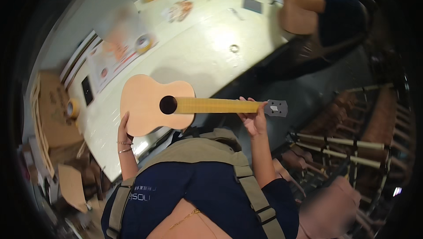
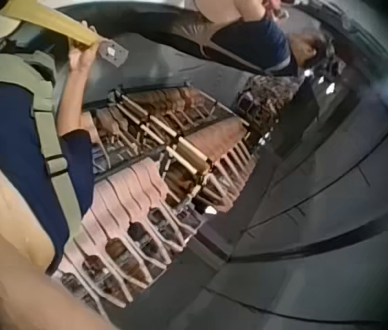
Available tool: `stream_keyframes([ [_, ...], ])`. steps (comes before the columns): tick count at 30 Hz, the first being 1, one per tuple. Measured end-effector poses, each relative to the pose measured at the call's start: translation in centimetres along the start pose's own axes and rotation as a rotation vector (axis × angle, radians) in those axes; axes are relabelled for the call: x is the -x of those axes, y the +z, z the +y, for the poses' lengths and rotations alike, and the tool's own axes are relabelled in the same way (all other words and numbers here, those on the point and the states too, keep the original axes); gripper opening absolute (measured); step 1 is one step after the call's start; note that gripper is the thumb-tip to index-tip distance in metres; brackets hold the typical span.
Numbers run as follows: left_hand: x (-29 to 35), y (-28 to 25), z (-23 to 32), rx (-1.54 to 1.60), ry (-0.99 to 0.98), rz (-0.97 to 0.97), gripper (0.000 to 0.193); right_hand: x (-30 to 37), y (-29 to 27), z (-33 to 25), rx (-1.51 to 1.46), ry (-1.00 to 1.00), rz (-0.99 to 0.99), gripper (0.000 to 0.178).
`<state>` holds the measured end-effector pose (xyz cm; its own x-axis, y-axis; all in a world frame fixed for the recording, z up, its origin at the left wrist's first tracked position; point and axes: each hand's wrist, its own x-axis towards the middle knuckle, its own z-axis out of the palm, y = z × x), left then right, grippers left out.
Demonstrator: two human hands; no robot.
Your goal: The person assembles acoustic guitars by attaching necks to bodies. They apply tape to the neck joint, align the neck with the body, and press them together. The person wipes the guitar body with a cloth and places the assembled guitar on a rack before repeating the process with another unit.
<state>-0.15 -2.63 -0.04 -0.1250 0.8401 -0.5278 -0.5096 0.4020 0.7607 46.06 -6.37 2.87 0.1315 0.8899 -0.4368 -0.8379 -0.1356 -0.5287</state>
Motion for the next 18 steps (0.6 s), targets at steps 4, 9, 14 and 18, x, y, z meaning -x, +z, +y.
stream_keyframes([
  [4,-0.8,-12.3,1.4,0.038,0.148,0.239,0.047,-5.1,6.0,10.4,0.091,0.231,0.004,0.062],
  [9,-1.2,-11.6,5.0,-1.487,0.718,1.053,0.048,-10.4,10.0,17.0,0.086,0.463,-0.106,0.065],
  [14,-8.8,-1.1,7.5,-1.248,1.041,0.4,0.028,-12.0,16.2,13.2,1.019,1.061,-0.725,0.053],
  [18,-18.3,3.6,8.0,-1.475,1.047,0.053,0.037,-19.6,23.5,16.4,1.615,-0.287,-0.942,0.027],
])
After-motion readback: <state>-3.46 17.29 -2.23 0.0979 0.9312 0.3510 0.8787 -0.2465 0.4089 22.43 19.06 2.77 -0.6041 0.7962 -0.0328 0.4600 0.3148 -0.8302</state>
